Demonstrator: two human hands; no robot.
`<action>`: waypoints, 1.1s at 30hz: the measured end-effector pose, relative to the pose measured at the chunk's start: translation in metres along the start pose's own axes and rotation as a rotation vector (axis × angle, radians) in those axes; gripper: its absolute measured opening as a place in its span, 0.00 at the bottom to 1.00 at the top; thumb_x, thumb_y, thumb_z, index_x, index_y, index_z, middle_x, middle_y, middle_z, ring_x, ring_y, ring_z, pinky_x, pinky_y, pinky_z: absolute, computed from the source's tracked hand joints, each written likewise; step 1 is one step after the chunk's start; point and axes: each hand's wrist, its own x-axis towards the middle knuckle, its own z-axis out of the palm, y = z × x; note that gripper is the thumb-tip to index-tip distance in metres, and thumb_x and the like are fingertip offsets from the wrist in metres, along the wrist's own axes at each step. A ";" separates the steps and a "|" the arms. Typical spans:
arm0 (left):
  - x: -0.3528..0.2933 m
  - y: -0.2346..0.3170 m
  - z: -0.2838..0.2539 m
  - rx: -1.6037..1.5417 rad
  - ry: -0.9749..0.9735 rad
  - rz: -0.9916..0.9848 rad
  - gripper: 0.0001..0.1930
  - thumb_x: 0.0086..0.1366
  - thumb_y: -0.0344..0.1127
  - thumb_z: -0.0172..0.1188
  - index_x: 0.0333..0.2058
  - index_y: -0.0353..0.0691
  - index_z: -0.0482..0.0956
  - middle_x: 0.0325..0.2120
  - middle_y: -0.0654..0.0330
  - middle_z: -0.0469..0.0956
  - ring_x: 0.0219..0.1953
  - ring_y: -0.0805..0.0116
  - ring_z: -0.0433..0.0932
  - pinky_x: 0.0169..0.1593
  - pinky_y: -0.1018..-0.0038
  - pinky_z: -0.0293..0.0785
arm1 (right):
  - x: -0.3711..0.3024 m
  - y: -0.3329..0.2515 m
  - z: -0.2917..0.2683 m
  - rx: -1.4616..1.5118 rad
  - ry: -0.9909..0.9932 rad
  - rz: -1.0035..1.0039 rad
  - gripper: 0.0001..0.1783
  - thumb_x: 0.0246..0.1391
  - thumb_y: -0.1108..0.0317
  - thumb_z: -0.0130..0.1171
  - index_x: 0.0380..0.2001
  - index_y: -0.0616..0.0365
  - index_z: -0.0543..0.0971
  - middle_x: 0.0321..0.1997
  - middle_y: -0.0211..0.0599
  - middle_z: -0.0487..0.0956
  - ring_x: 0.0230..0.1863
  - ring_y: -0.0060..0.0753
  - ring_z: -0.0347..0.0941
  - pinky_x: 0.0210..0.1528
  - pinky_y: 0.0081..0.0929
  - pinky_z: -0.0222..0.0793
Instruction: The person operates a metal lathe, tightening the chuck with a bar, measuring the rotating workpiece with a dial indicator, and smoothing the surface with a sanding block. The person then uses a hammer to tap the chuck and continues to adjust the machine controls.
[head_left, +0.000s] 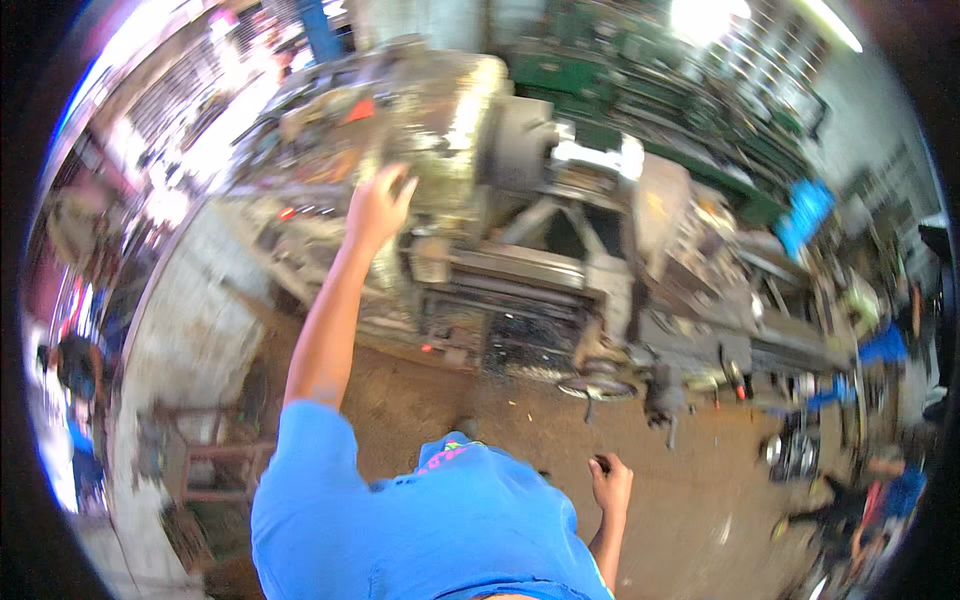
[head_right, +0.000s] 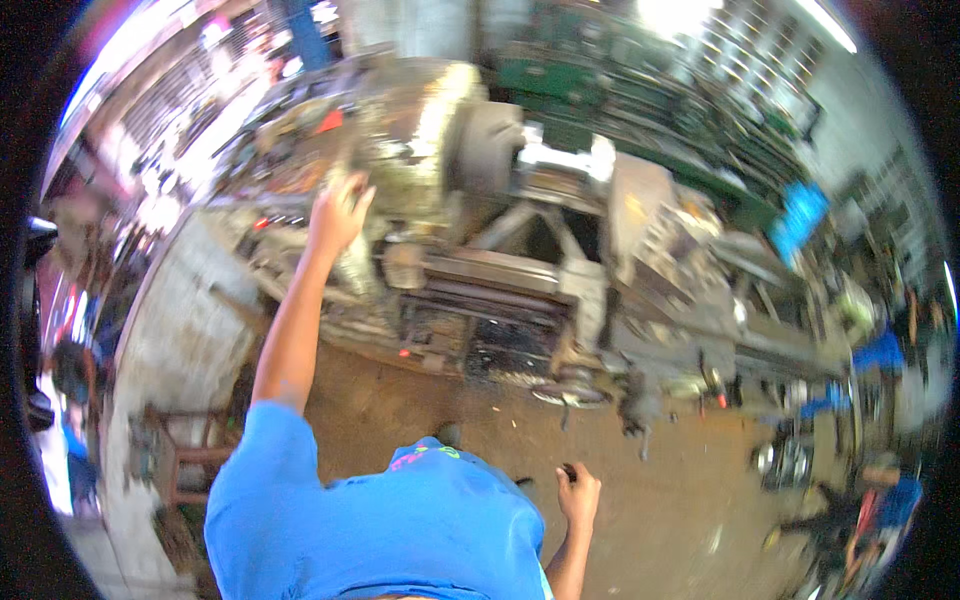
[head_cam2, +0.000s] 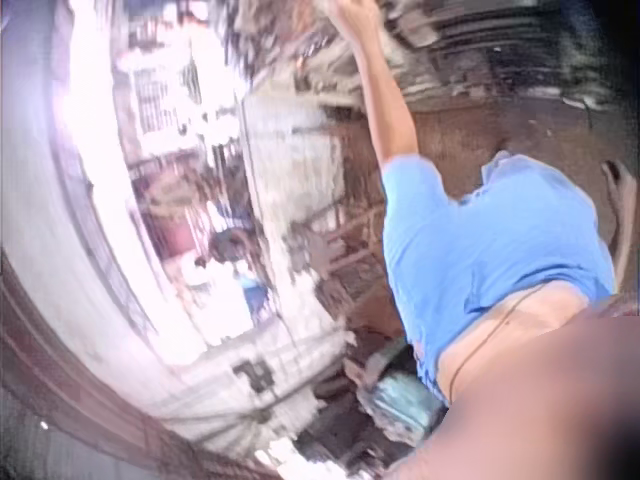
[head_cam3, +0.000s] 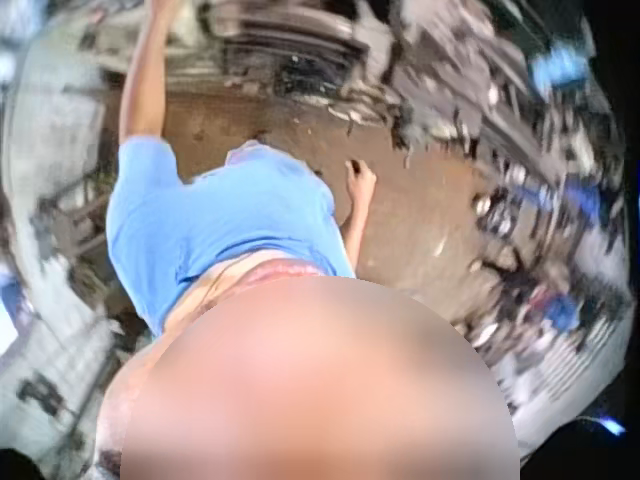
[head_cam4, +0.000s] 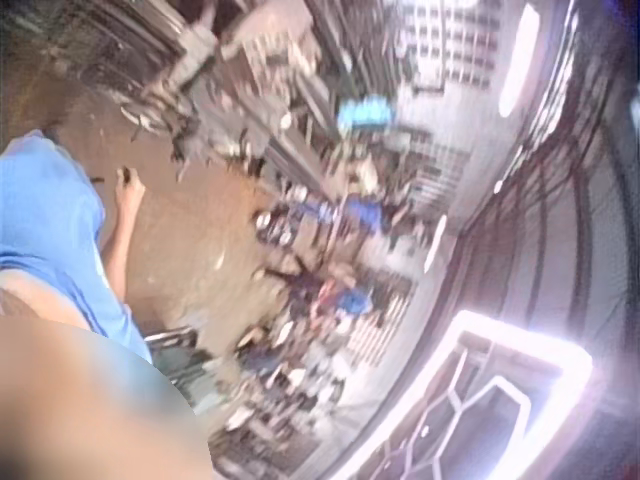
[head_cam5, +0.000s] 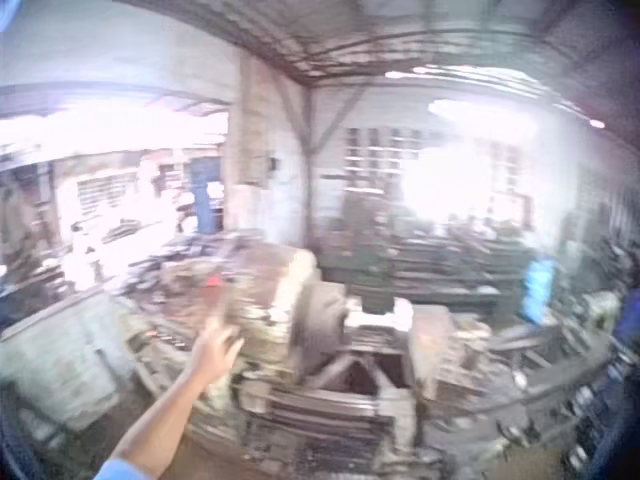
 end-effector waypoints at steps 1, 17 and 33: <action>-0.038 0.019 0.020 -0.059 -0.072 -0.056 0.17 0.66 0.42 0.63 0.49 0.38 0.82 0.45 0.46 0.82 0.50 0.49 0.81 0.53 0.61 0.76 | -0.003 0.012 -0.007 0.003 -0.004 0.051 0.14 0.51 0.67 0.68 0.39 0.63 0.84 0.38 0.54 0.84 0.42 0.53 0.83 0.44 0.40 0.78; -0.326 0.183 0.143 -0.023 -1.517 -0.093 0.39 0.60 0.53 0.67 0.65 0.40 0.68 0.54 0.39 0.76 0.59 0.39 0.73 0.62 0.54 0.70 | -0.012 0.129 -0.123 -0.200 -0.163 0.205 0.23 0.51 0.61 0.70 0.51 0.54 0.81 0.44 0.47 0.85 0.44 0.50 0.82 0.49 0.43 0.77; -0.390 0.175 0.319 -0.380 -1.861 -0.521 0.39 0.61 0.56 0.65 0.64 0.37 0.70 0.65 0.46 0.68 0.66 0.47 0.68 0.67 0.54 0.64 | -0.043 0.323 -0.062 0.137 -0.096 0.702 0.07 0.58 0.71 0.61 0.32 0.66 0.82 0.27 0.38 0.82 0.24 0.29 0.73 0.25 0.35 0.68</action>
